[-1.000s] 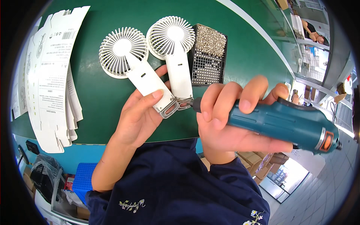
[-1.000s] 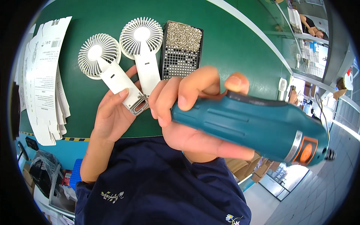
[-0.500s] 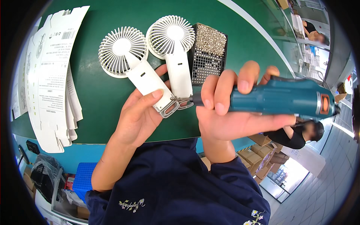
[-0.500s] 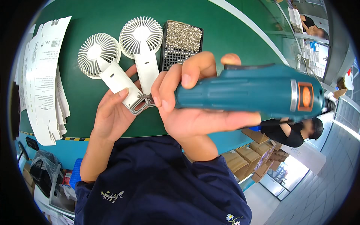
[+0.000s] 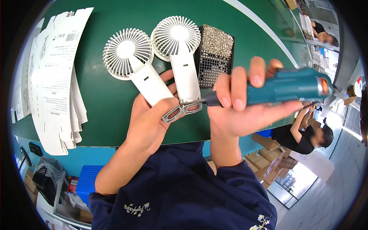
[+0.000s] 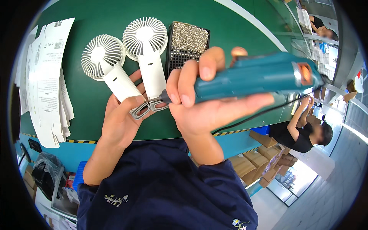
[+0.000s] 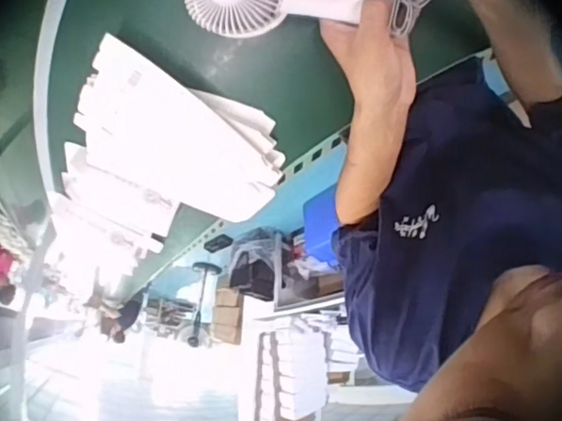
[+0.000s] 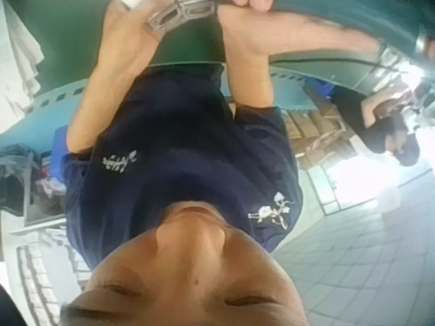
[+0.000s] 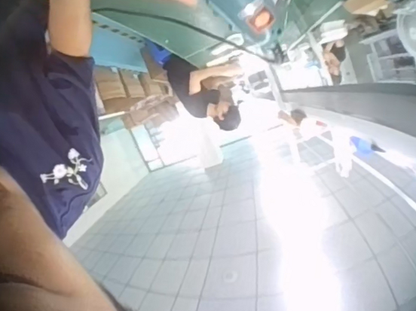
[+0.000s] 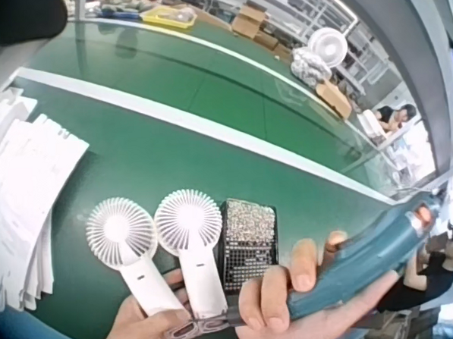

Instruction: Assembling and packing handheld fans on an electronics production line.

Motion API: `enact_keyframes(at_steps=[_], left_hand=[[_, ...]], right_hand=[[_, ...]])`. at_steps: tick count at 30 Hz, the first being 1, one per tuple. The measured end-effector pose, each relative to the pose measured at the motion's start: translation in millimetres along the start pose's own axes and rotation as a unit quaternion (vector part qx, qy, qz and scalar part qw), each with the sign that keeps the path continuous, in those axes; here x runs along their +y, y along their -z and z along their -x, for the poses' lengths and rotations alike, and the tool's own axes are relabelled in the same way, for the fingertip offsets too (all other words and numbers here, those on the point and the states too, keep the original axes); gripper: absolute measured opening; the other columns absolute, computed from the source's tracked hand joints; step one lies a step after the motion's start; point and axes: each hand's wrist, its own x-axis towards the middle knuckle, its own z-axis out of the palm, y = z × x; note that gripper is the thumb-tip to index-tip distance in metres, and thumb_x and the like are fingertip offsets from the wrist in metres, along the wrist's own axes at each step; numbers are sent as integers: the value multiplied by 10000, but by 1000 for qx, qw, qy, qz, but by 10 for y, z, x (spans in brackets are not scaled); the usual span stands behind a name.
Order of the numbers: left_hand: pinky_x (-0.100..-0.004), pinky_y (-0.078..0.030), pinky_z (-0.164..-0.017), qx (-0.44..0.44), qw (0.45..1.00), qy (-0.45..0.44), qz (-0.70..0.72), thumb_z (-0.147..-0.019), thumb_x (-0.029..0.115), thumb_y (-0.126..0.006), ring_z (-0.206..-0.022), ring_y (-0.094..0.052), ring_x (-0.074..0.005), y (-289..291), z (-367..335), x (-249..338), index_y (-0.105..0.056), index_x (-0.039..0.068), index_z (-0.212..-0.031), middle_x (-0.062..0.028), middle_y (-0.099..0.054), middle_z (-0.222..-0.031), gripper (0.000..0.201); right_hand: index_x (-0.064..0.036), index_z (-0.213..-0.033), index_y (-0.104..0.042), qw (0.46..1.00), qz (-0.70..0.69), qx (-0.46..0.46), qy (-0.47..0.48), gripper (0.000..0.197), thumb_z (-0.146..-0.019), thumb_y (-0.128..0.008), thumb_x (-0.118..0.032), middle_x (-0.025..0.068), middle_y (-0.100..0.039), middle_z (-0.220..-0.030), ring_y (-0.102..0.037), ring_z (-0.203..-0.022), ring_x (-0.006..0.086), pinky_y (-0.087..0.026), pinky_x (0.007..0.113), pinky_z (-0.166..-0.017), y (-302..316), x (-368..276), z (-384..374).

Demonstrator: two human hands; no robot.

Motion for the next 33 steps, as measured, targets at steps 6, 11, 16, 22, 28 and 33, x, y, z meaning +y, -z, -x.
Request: enact_keyframes(at_steps=[6, 11, 16, 22, 28, 33], left_hand=[[-421, -513, -931, -15, 999, -9, 33, -838, 33, -480, -1117, -592, -272, 29, -13, -21, -309, -64, -1391, -197, -532, -1271, 587], [-429, -502, -931, -16, 999, -6, 39, -851, 88, -475, -1122, -584, -275, 42, -37, -27, -316, -61, -1390, -194, -536, -1266, 581], [-422, -495, -936, -25, 999, 4, 43, -860, 97, -472, -1130, -578, -270, 71, -37, -28, -318, -56, -1394, -193, -531, -1279, 577], [-410, -491, -940, -22, 999, 8, 44, -863, 97, -470, -1140, -573, -269, 59, -20, -15, -311, -54, -1401, -200, -514, -1309, 581], [-420, -494, -940, -24, 998, 1, 52, -857, 112, -480, -1146, -569, -271, 67, -36, -25, -313, -65, -1392, -201, -524, -1285, 588], [-437, -498, -936, -31, 998, -1, 54, -853, 113, -476, -1157, -560, -278, 58, -42, -27, -310, -69, -1390, -202, -521, -1280, 591]], right_hand=[[-112, -1305, -379, 991, 49, -120, 21, 725, -853, -525, -659, 69, -486, -974, -502, -555, 173, -414, 342, -496, -99, -110, 73], [-166, -1306, -365, 990, 75, -115, 4, 701, -835, -560, -647, 74, -497, -988, -509, -550, 227, -418, 389, -521, -203, -140, 146], [-181, -1321, -363, 989, 74, -127, -10, 735, -818, -556, -679, 73, -504, -1001, -513, -553, 229, -425, 383, -522, -122, -91, 140], [-185, -1319, -364, 987, 74, -143, -20, 777, -794, -533, -732, 75, -509, -1007, -519, -556, 227, -426, 377, -521, -86, -57, 105], [-156, -1303, -367, 990, 51, -128, 1, 788, -799, -504, -747, 76, -513, -999, -518, -527, 210, -410, 348, -481, -96, -20, 46], [-156, -1291, -361, 992, 47, -121, -2, 794, -799, -471, -769, 71, -507, -983, -511, -517, 194, -408, 344, -461, -84, -2, 28]])
